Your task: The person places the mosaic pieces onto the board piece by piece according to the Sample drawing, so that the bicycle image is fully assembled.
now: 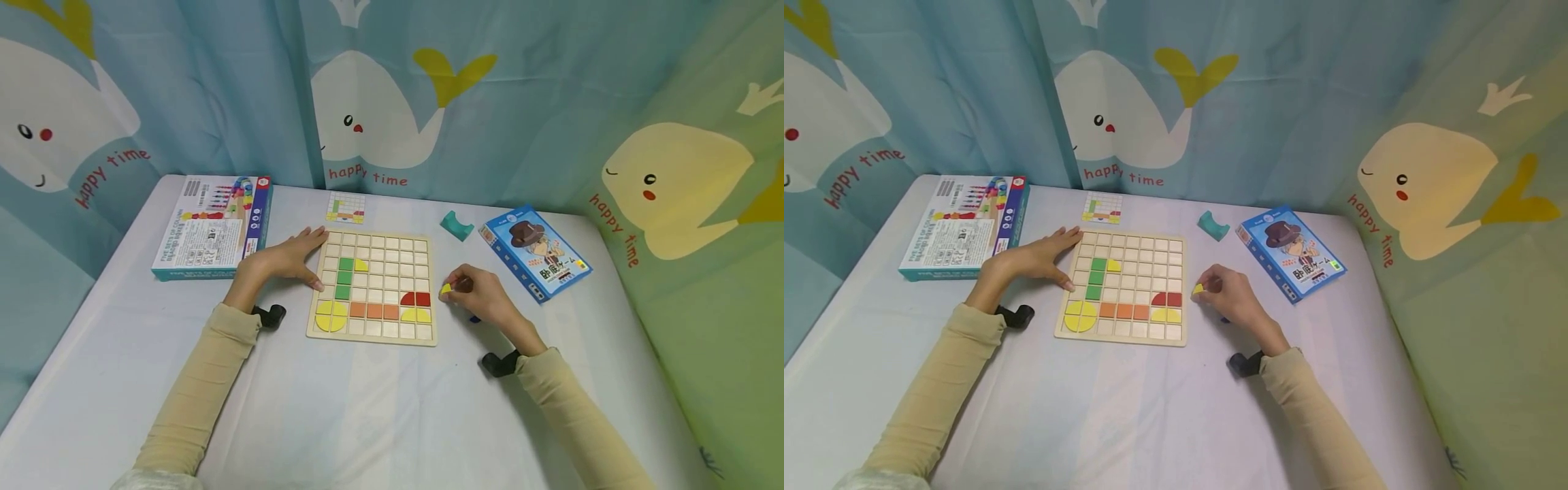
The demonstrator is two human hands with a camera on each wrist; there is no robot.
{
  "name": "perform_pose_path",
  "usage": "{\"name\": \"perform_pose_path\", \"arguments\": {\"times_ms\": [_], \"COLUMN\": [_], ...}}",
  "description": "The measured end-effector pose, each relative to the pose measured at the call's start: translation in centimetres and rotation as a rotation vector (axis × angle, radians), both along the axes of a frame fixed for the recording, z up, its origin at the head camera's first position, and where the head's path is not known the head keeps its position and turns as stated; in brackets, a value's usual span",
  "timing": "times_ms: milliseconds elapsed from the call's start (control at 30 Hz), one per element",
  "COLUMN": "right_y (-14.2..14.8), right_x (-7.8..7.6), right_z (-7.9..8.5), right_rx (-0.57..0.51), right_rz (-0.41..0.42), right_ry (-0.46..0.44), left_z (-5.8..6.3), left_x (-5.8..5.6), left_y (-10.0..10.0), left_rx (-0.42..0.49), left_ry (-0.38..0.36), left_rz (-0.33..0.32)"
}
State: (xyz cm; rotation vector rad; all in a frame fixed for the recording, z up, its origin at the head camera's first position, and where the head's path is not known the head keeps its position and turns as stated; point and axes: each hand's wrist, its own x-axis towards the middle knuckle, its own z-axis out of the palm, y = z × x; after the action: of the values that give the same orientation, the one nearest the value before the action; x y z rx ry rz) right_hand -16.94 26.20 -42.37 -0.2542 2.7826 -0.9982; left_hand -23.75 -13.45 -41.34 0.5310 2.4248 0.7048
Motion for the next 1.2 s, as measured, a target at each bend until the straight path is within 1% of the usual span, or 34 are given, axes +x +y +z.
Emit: {"name": "perform_pose_path", "arguments": {"times_ms": [200, 367, 567, 800, 1000, 1200], "right_y": [0.0, -0.1, -0.5, -1.5, -2.4, -3.1], "right_x": [0.2, 0.6, 1.4, 2.4, 3.0, 3.6], "right_z": [-0.3, -0.3, -0.1, 0.3, 0.5, 0.4], "right_rx": [-0.083, -0.152, -0.214, -0.248, -0.277, -0.232], "right_rz": [0.027, 0.044, 0.089, 0.148, 0.207, 0.258], "right_ry": [0.021, -0.013, -0.060, -0.061, -0.071, -0.028], "left_z": [0.0, -0.1, 0.1, 0.2, 0.2, -0.1], "left_x": [0.2, 0.2, 0.3, 0.3, 0.2, 0.2], "left_y": [-0.1, -0.1, -0.1, -0.1, -0.1, 0.0], "left_rx": [0.013, 0.014, 0.014, 0.002, 0.009, 0.014], "left_ry": [-0.003, 0.003, 0.007, -0.001, -0.006, 0.001], "left_rz": [0.001, 0.006, 0.003, 0.011, 0.014, 0.007]}}
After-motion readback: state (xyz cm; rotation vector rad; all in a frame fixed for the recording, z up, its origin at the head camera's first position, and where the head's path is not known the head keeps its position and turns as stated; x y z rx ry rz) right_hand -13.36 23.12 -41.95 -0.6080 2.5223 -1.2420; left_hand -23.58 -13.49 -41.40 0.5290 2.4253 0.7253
